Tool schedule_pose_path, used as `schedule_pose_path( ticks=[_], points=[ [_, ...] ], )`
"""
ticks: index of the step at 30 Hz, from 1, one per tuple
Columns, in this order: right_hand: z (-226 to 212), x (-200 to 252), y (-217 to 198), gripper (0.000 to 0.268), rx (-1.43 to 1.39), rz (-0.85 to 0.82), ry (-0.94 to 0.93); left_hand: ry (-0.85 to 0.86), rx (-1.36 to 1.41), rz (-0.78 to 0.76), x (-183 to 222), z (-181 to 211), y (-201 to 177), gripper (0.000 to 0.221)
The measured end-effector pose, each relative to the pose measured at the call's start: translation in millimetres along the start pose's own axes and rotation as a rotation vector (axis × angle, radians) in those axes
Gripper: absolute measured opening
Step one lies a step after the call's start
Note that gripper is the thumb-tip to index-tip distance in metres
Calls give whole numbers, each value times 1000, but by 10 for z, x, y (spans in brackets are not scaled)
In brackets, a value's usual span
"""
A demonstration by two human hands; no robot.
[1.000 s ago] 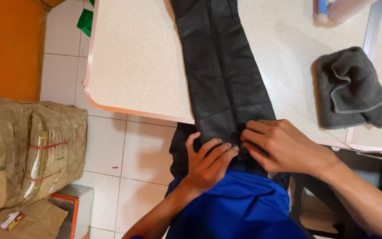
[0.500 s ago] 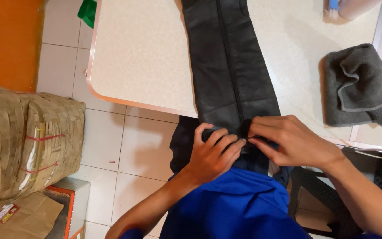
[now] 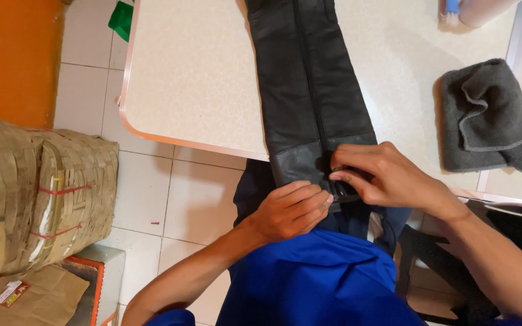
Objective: Cleaning a black leather boot using foam cleaner, a brush, and a cloth
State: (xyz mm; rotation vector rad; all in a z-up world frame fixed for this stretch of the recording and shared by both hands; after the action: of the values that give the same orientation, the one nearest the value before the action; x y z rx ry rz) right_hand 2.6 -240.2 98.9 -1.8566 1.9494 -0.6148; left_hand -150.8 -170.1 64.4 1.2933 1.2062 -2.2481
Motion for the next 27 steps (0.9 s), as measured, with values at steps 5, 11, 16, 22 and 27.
schedule_pose_path(
  ticks=[5, 11, 16, 22, 27],
  points=[
    [140, -183, -138, 7, 201, 79, 4, -15, 31, -43, -85, 17, -109, 9],
    [383, -633, -418, 15, 410, 137, -49, -32, 15, -173, -235, 36, -245, 8],
    [601, -1039, -654, 20, 498, 140, -72, -50, -44, -276, -320, 38, -293, 11],
    [783, -1342, -829, 21, 443, 168, -112, -72, 3, -275, -270, 4, -311, 6],
    [944, -1522, -963, 25, 481, 265, -162, -93, 58, -259, -264, -24, -324, 12]
  ],
)
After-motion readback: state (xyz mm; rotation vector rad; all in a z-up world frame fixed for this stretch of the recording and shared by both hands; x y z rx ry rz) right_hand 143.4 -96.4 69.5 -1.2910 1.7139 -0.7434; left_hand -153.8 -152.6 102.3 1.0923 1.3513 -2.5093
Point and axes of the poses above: each hand's wrist, its own x-axis away from the middle knuckle, its own y-axis out of the palm, z = x × y, the point moved 6 cm from there along -x, towards the middle knuckle, and after that the axes turned 14 degrees about -z, right-handed, at the moved point
